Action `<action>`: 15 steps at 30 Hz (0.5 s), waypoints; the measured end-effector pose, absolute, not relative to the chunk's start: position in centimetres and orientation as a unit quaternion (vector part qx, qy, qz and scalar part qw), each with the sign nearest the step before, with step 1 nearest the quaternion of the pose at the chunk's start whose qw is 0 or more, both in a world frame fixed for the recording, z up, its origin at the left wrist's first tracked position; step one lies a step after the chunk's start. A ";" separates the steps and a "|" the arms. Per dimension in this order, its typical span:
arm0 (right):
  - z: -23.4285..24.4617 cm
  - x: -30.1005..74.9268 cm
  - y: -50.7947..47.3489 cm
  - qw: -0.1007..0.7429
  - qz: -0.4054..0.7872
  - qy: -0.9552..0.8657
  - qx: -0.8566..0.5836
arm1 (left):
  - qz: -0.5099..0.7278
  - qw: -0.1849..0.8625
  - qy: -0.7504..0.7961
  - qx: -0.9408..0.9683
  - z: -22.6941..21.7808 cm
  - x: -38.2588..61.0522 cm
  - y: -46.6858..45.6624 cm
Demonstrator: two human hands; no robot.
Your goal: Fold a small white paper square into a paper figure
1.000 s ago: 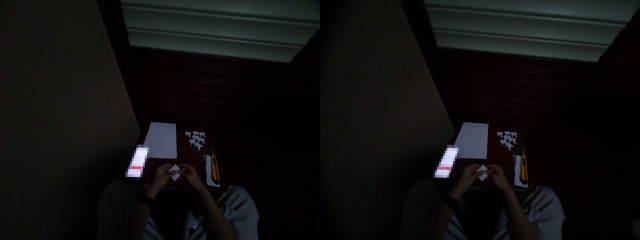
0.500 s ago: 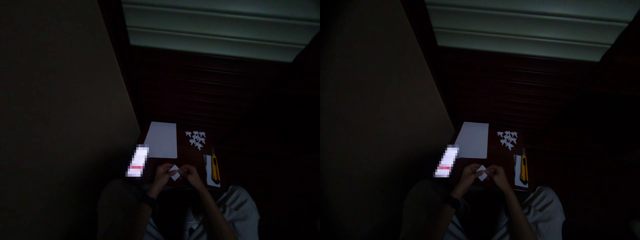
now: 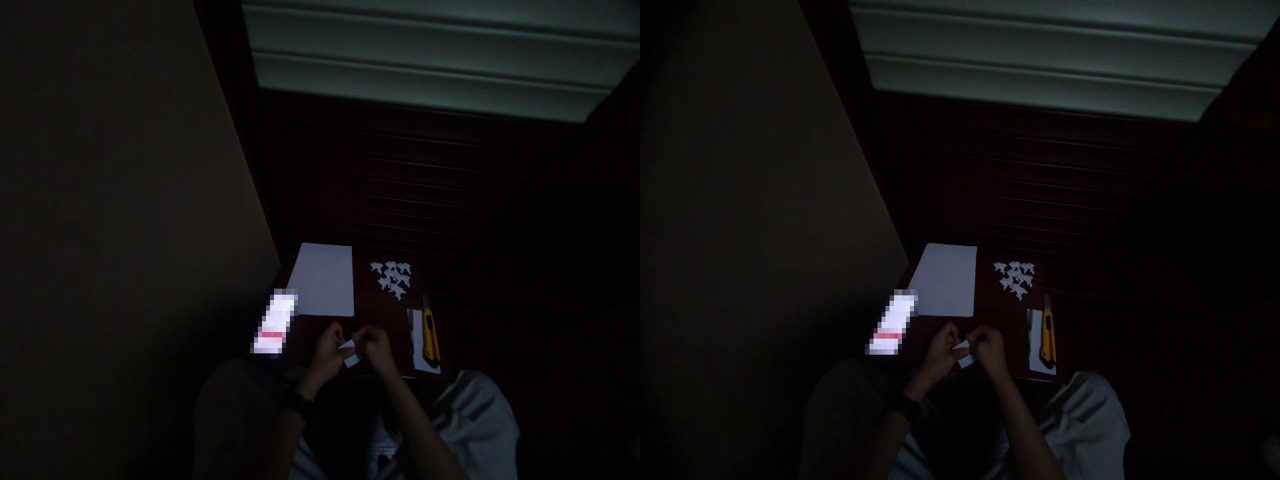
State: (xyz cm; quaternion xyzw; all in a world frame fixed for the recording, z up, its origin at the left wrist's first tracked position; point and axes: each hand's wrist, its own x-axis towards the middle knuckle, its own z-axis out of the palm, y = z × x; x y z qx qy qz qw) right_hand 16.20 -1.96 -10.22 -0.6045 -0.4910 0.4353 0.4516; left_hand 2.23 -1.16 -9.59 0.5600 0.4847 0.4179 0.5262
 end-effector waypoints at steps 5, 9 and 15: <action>-10.8 15.8 -1.6 0.475 0.441 -0.432 -0.627 | 0.420 0.529 0.481 0.559 -9.3 2.4 -1.1; -10.1 16.1 -1.3 0.486 0.464 -0.435 -0.599 | 0.420 0.540 0.473 0.555 -8.9 2.3 -1.2; -10.0 16.3 -1.5 0.459 0.438 -0.506 -0.585 | 0.426 0.532 0.471 0.561 -9.3 2.1 -1.2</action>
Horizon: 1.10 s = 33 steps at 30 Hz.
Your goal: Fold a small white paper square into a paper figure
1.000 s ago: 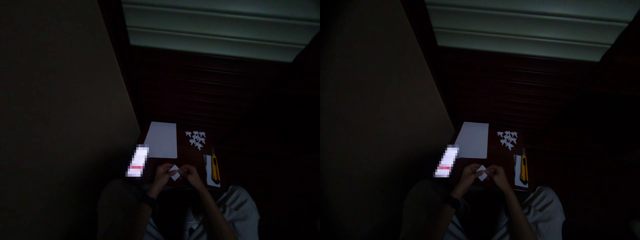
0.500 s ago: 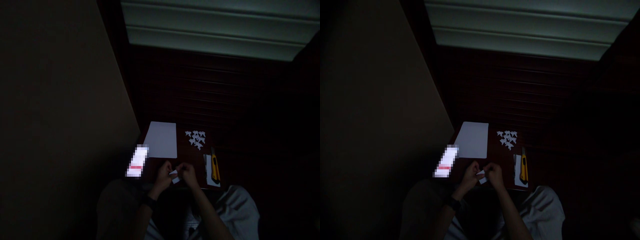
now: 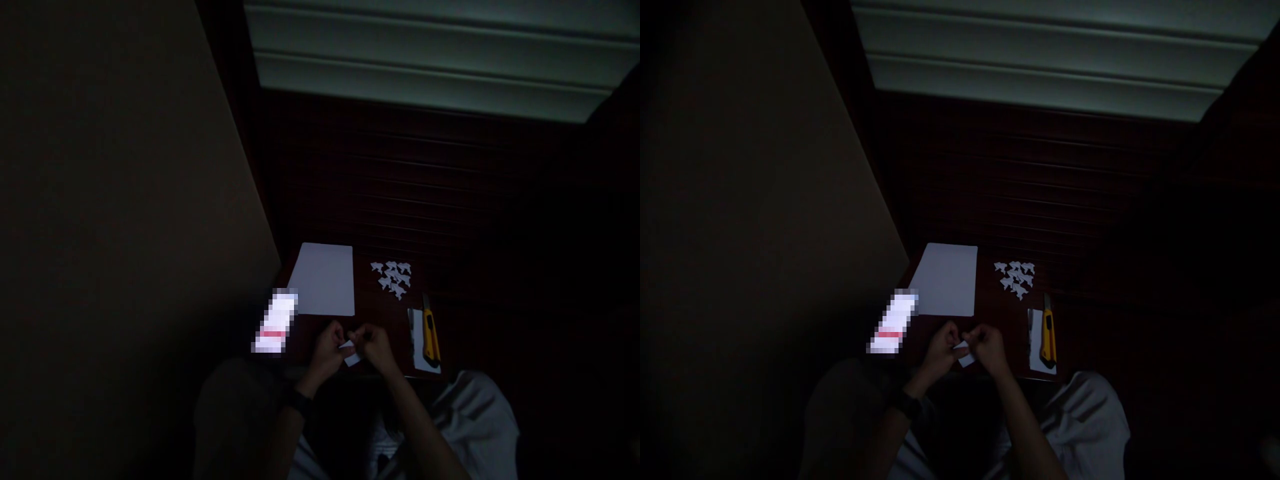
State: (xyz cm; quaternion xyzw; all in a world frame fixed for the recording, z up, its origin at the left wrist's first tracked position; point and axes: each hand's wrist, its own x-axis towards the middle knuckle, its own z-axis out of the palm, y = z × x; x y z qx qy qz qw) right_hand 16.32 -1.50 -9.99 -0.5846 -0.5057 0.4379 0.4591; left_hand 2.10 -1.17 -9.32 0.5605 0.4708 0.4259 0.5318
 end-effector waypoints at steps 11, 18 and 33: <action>-9.2 16.7 -1.8 0.474 0.443 -0.510 -0.565 | 0.465 0.528 0.481 0.523 -9.9 2.2 -1.0; -10.3 17.3 -2.1 0.458 0.479 -0.495 -0.562 | 0.461 0.516 0.494 0.526 -10.3 1.9 -0.9; -9.8 18.0 -2.9 0.482 0.540 -0.495 -0.481 | 0.483 0.480 0.513 0.523 -10.8 1.9 -0.6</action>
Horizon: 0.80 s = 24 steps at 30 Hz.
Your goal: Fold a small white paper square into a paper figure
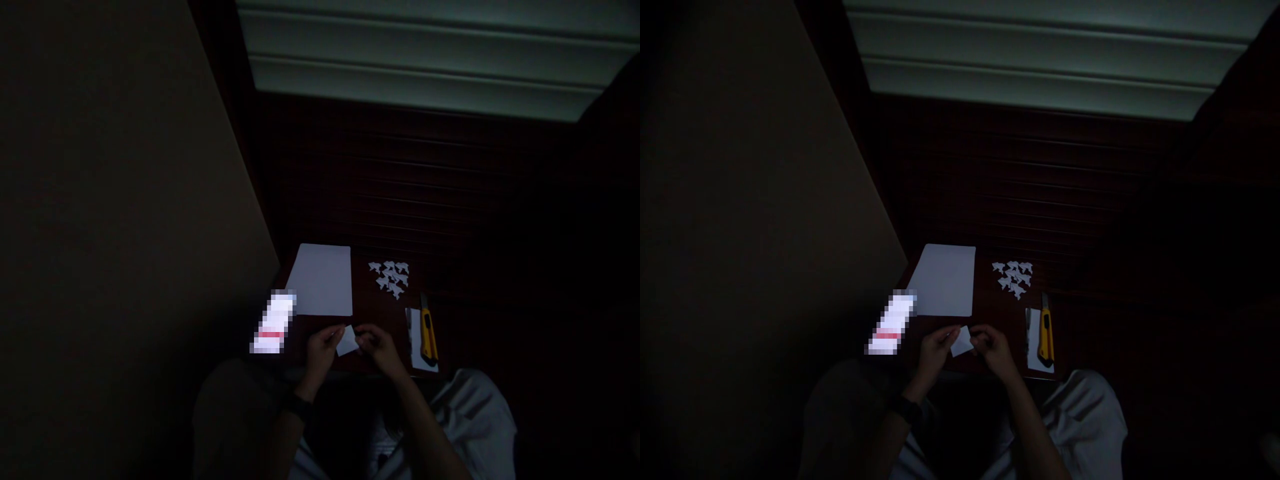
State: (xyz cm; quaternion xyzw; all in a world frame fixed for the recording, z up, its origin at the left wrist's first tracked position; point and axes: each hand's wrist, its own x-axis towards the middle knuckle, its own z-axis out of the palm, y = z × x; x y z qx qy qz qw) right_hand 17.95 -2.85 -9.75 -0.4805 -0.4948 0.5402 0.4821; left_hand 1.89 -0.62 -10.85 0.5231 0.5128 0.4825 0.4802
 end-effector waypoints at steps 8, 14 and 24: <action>-9.8 18.1 -2.9 0.479 0.552 -0.504 -0.461 | 0.464 0.464 0.513 0.554 -10.9 1.4 -0.4; -9.9 18.5 -3.0 0.457 0.554 -0.512 -0.471 | 0.457 0.477 0.511 0.550 -11.1 1.4 -0.4; -9.5 18.7 -3.1 0.443 0.548 -0.527 -0.475 | 0.460 0.507 0.498 0.532 -10.9 1.5 -0.4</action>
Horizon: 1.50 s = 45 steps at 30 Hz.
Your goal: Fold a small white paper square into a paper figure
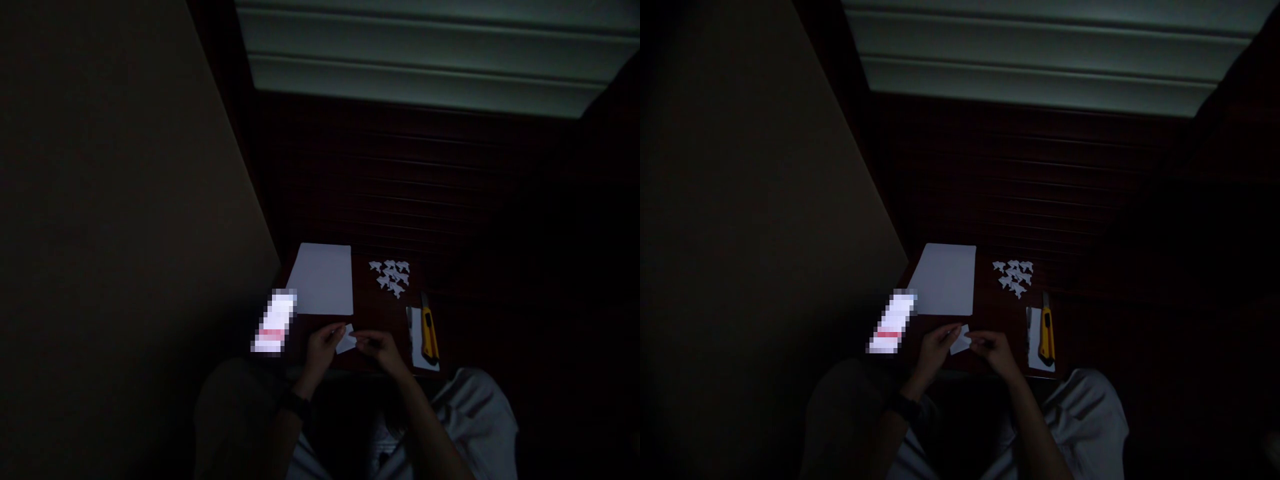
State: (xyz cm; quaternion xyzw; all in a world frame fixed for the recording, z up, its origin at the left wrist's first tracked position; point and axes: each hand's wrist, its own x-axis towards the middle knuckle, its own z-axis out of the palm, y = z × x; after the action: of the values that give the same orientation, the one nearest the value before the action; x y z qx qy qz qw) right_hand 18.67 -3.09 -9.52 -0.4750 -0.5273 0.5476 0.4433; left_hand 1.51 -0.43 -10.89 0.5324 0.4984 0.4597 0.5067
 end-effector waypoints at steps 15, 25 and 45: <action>-8.7 18.8 -3.1 0.459 0.591 -0.496 -0.440 | 0.452 0.516 0.458 0.566 -10.3 1.2 -0.6; -9.4 18.9 -3.0 0.443 0.530 -0.542 -0.478 | 0.435 0.558 0.423 0.565 -9.9 1.2 -0.7; -9.8 17.7 -2.9 0.454 0.468 -0.545 -0.527 | 0.428 0.573 0.436 0.547 -9.4 1.0 -1.0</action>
State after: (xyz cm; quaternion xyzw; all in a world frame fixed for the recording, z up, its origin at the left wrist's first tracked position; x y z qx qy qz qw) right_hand 17.73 -2.90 -9.80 -0.5273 -0.5453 0.4678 0.4537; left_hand 0.96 -0.99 -9.40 0.5470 0.4358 0.4277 0.5727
